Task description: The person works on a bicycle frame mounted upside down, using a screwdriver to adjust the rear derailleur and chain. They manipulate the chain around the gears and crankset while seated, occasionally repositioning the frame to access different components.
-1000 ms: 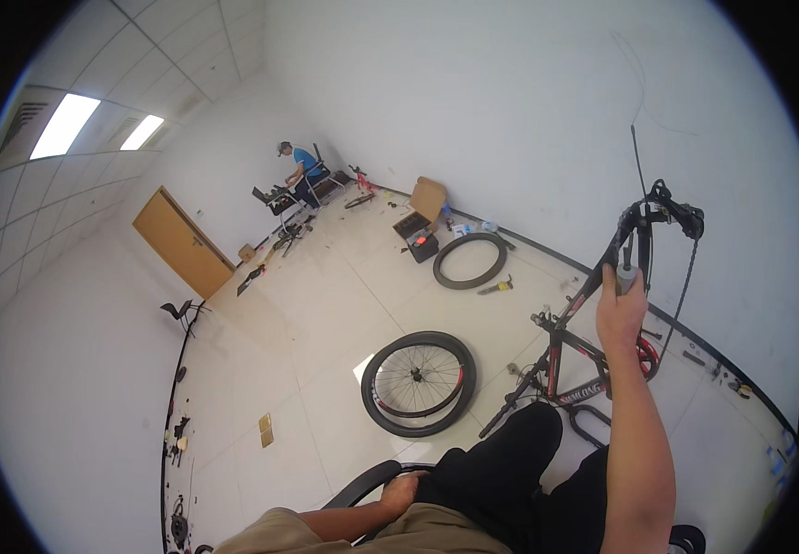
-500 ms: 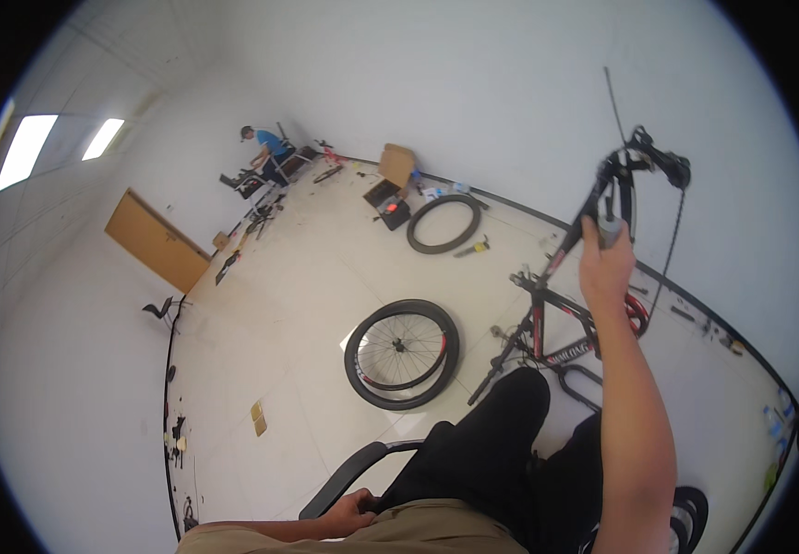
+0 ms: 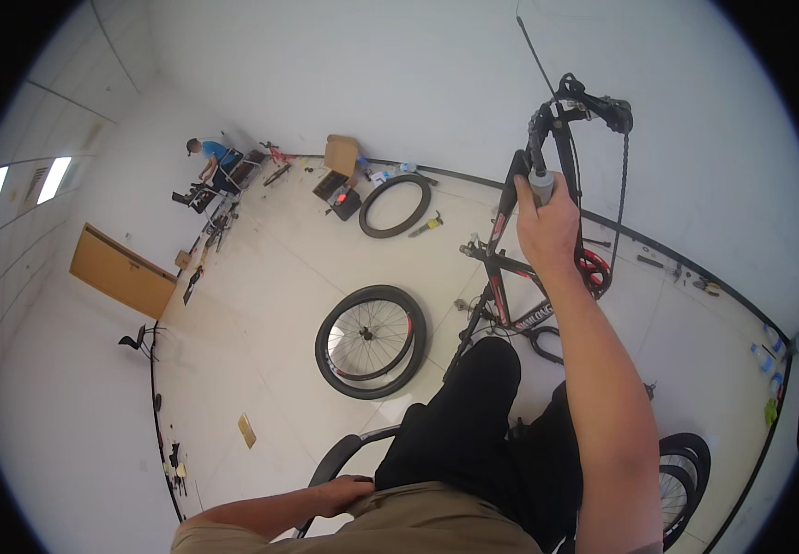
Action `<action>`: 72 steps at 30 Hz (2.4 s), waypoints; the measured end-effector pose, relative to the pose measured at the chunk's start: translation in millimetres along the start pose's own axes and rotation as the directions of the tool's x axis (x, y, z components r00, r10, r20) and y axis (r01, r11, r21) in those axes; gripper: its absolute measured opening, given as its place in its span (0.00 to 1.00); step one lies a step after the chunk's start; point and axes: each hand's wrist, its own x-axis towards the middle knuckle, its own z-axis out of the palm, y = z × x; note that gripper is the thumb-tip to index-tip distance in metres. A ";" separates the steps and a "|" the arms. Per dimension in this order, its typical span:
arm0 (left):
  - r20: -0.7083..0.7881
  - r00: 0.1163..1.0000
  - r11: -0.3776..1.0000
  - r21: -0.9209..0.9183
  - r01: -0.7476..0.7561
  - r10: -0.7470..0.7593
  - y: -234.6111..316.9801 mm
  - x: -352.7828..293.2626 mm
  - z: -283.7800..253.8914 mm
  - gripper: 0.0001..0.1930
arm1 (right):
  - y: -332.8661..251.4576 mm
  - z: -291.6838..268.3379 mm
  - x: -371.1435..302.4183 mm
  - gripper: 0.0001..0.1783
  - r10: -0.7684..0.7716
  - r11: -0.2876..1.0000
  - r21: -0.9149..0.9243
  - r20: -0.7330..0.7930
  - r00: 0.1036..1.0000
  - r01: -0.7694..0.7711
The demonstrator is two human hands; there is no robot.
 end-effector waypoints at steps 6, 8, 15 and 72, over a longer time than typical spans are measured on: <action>-0.252 0.964 0.993 0.057 0.099 -0.082 16.3 -84.2 18.8 0.21 | 4.7 -3.2 2.9 0.19 -0.005 1.000 -0.006 -0.027 1.000 0.005; -0.313 0.950 1.000 0.001 0.014 -0.013 12.8 -84.3 19.7 0.23 | 3.4 0.4 0.1 0.19 -0.008 1.000 0.003 -0.036 0.999 0.008; -0.385 0.845 0.926 0.093 -0.365 0.371 16.4 -77.3 41.2 0.35 | 7.1 0.5 -0.5 0.18 -0.039 0.999 0.011 -0.021 0.999 0.039; -0.382 0.924 0.761 0.603 0.238 0.014 -3.9 -65.7 29.2 0.39 | 5.6 1.4 -1.5 0.16 -0.037 0.999 0.030 0.023 0.999 0.037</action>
